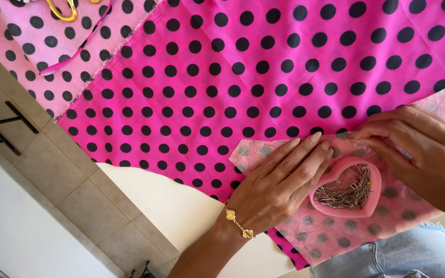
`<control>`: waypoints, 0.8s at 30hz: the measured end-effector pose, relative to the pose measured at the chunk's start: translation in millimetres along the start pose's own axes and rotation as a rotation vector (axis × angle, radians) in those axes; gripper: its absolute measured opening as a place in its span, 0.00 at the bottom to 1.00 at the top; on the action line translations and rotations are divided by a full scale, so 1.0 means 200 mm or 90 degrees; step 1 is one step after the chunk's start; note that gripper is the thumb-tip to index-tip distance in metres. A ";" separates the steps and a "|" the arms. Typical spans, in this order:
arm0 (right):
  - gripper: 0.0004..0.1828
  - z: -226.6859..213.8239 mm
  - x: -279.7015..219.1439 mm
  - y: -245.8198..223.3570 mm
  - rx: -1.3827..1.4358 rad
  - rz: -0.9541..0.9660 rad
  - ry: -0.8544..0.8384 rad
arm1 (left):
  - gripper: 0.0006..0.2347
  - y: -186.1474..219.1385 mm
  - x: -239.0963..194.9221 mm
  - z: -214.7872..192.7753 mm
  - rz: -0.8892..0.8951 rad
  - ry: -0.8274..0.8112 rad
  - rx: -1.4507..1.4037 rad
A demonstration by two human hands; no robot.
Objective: The person pins a pink fabric pattern piece onto a larger piece of polka dot fabric by hand using pins taken from a heart-shaped container.
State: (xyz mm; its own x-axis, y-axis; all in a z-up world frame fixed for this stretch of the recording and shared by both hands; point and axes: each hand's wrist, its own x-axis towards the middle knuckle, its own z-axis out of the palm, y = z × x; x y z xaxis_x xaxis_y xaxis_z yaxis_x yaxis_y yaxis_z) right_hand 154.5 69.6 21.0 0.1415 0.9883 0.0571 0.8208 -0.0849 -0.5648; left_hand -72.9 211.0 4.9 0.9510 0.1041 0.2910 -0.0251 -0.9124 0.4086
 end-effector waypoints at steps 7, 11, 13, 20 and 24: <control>0.06 0.07 -0.04 0.05 0.037 -0.016 0.056 | 0.14 0.02 0.03 0.01 0.001 -0.020 0.070; 0.11 0.02 -0.01 0.06 0.073 -0.053 0.026 | 0.14 0.02 0.03 0.01 0.001 -0.015 0.077; 0.14 0.00 0.00 0.07 0.056 -0.091 -0.002 | 0.14 0.01 0.03 0.01 -0.003 0.006 0.083; 0.09 0.01 0.06 0.21 0.062 -0.162 0.023 | 0.13 0.02 0.03 0.01 0.005 0.007 0.055; 0.16 -0.05 0.13 0.35 0.110 -0.124 -0.109 | 0.15 0.02 0.02 0.00 0.006 -0.040 0.047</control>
State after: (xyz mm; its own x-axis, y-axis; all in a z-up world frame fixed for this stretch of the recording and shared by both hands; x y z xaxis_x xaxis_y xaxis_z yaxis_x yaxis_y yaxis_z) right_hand 221.1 88.6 -8.0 -0.1175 0.9920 0.0468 0.7149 0.1172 -0.6894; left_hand -69.1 208.3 6.9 0.9684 0.0722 0.2386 -0.0138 -0.9401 0.3407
